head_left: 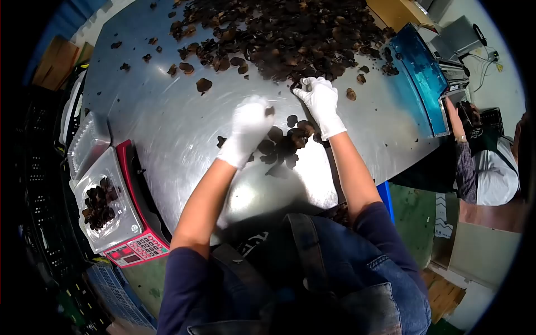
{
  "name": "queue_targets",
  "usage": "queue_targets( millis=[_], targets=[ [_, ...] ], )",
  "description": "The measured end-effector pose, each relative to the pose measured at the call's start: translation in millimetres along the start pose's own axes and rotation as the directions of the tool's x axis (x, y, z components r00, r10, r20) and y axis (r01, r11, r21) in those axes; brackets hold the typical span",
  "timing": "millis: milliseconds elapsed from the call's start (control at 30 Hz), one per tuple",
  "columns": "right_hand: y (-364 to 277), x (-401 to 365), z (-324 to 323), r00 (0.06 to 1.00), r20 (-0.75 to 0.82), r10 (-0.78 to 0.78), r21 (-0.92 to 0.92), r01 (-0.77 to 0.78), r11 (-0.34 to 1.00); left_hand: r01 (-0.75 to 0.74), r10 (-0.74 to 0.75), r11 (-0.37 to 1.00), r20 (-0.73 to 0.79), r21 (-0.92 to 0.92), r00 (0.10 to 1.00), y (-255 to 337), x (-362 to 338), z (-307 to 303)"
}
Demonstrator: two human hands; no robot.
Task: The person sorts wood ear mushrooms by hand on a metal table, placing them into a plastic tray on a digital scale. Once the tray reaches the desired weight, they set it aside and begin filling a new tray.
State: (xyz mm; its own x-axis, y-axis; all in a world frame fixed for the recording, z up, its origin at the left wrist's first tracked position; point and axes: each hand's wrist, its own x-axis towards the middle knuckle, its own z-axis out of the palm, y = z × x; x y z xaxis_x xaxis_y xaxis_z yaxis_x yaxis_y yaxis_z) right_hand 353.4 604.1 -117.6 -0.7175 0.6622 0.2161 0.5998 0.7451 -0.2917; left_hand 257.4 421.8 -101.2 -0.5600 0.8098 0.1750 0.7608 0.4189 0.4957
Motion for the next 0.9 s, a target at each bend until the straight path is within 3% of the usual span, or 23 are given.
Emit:
queue_targets(
  millis=[100,167,267,300,367,400,467,567,633,700,767,833,900],
  targets=[
    [3,4,6,0.999,-0.025,-0.046,0.111,0.048,0.993,-0.03,0.032,0.999,0.049,-0.041,0.998,-20,-24,-28],
    [-2,-13,-9,0.998,-0.054,0.015,0.307,0.002,0.952,-0.04,0.05,0.997,0.143,-0.072,0.988,-29,-36,-44],
    [0,-49,-36,0.985,0.151,-0.079,0.55,-0.018,0.835,-0.038,0.084,0.971,0.187,-0.236,0.979,-37,-54,-55],
    [0,-61,-50,0.976,0.169,-0.14,0.475,0.044,0.879,-0.038,0.084,0.971,0.19,-0.237,0.978,-36,-59,-56],
    [8,-82,-53,0.975,0.037,-0.217,0.527,0.166,0.834,-0.073,0.095,0.958,0.065,-0.278,0.993,-34,-71,-59],
    [15,-90,-53,0.975,0.039,-0.218,0.527,0.165,0.833,-0.046,0.074,0.954,0.084,-0.296,0.994,-38,-77,-59],
    [24,-102,-48,0.981,-0.015,-0.195,0.356,0.187,0.915,-0.013,0.024,0.976,0.049,-0.219,0.999,-38,-87,-57],
    [13,-120,-42,0.964,0.081,-0.253,0.292,0.219,0.931,0.075,-0.071,0.989,0.035,-0.126,0.997,-38,-97,-50],
    [-5,-131,-41,0.916,0.153,-0.371,0.374,0.294,0.88,0.012,-0.007,0.997,0.063,-0.072,0.998,-34,-100,-45],
    [-27,-145,-44,0.9,0.177,-0.398,0.217,0.359,0.908,-0.023,0.033,0.997,0.125,-0.073,0.992,-25,-101,-40],
    [-33,-150,-36,0.89,0.175,-0.42,0.189,0.388,0.902,-0.096,0.1,0.994,0.099,-0.046,0.99,-19,-101,-31],
    [-41,-148,-33,0.904,0.164,-0.394,0.076,0.387,0.919,-0.178,0.185,0.982,0.112,-0.066,0.976,-14,-94,-25],
    [-44,-139,-41,0.919,0.194,-0.342,0.114,0.325,0.939,-0.288,0.295,0.952,0.071,-0.101,0.953,-11,-87,-17]
  ],
)
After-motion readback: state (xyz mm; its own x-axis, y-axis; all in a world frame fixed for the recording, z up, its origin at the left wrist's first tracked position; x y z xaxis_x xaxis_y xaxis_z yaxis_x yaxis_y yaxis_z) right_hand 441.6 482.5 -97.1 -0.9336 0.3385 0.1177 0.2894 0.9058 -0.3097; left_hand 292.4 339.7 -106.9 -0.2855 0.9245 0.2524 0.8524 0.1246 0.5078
